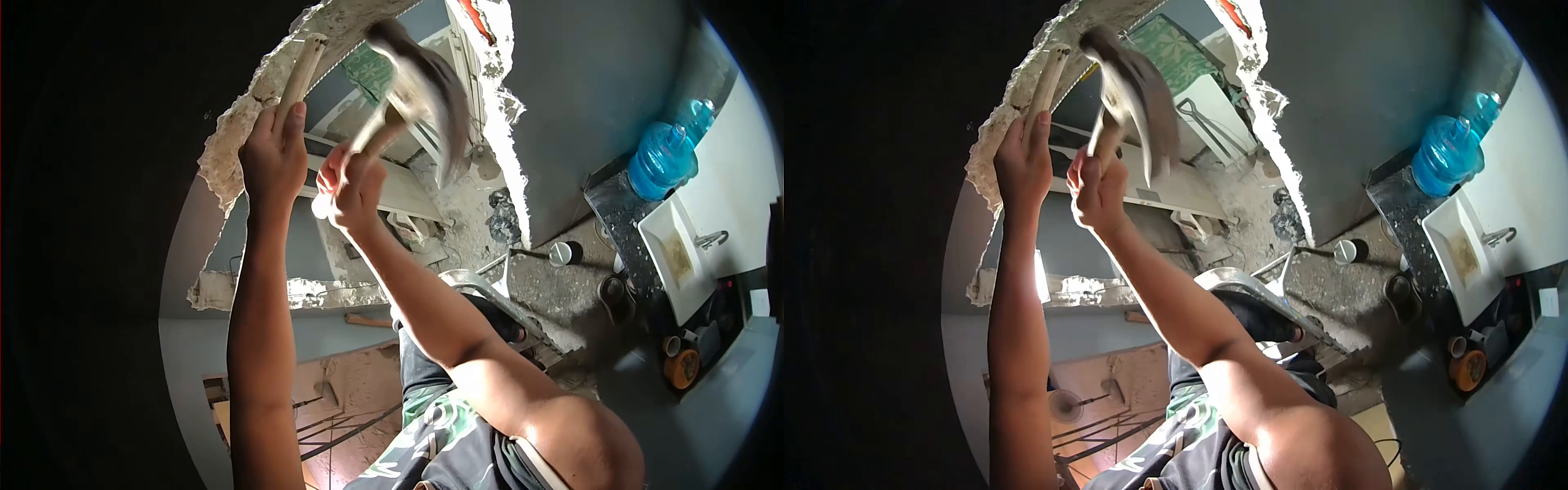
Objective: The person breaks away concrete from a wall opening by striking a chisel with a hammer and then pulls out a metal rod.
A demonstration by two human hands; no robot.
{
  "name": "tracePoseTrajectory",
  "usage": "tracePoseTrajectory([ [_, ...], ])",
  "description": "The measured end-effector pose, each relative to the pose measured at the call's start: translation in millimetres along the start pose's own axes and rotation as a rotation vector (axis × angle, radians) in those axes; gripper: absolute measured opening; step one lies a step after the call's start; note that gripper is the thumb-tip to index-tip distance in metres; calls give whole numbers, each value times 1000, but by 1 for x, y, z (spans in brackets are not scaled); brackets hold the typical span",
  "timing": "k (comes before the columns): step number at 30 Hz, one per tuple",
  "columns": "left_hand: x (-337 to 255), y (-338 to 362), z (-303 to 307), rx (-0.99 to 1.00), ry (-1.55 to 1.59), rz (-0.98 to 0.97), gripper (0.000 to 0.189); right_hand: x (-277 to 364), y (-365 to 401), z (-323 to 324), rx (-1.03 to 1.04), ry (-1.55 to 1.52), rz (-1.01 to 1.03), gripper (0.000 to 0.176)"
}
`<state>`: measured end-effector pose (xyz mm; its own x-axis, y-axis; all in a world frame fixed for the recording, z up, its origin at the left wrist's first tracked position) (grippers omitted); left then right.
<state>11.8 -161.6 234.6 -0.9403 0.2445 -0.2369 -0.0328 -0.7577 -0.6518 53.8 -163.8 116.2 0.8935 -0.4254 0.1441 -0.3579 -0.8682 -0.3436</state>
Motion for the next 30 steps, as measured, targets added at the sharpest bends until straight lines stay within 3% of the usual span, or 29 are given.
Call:
tracePoseTrajectory([
  [2,4,-1,-3,-22,20,-8,41,-2,-17,6,6,293,-404,48],
  [4,5,0,-6,-39,-40,-50,41,9,-17,8,15,242,-389,48],
  [5,0,-7,-8,-52,-29,-68,41,18,-15,4,24,183,-256,48],
  [7,2,-1,-5,25,120,116,43,33,-2,-7,-3,-34,-29,46],
  [10,3,-1,-5,39,148,169,44,43,1,-10,-80,-216,175,44],
  [12,2,-1,-8,40,143,160,44,25,-1,-3,-68,-197,21,43],
  [14,2,1,-7,44,137,153,44,4,-19,6,19,290,-151,51],
  [15,2,0,-6,41,136,188,44,0,-23,10,27,331,-194,45],
  [20,5,2,-7,38,139,210,45,10,1,10,-39,159,-82,45],
  [22,6,3,-9,30,151,227,45,7,0,9,-32,96,19,36],
  [23,4,3,-9,24,174,232,45,3,-10,13,-15,413,-22,36],
  [24,0,2,-9,16,199,232,45,4,-22,12,19,563,-203,43],
  [27,-14,2,-7,84,342,407,43,30,-37,22,-36,578,-240,55],
  [30,-29,-1,-4,156,374,488,42,69,-22,22,-38,326,-261,49],
])
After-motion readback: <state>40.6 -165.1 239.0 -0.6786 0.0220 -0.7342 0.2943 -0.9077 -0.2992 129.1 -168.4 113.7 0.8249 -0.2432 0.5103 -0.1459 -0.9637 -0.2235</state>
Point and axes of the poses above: each hand's wrist, its own y-axis away from the middle knuckle, its own z-axis out of the back of the hand, x = y × z, the point moved 2 cm from there along -y, towards the middle knuckle, and after that the axes turned 3 degrees about -x, right-handed, at the moved point
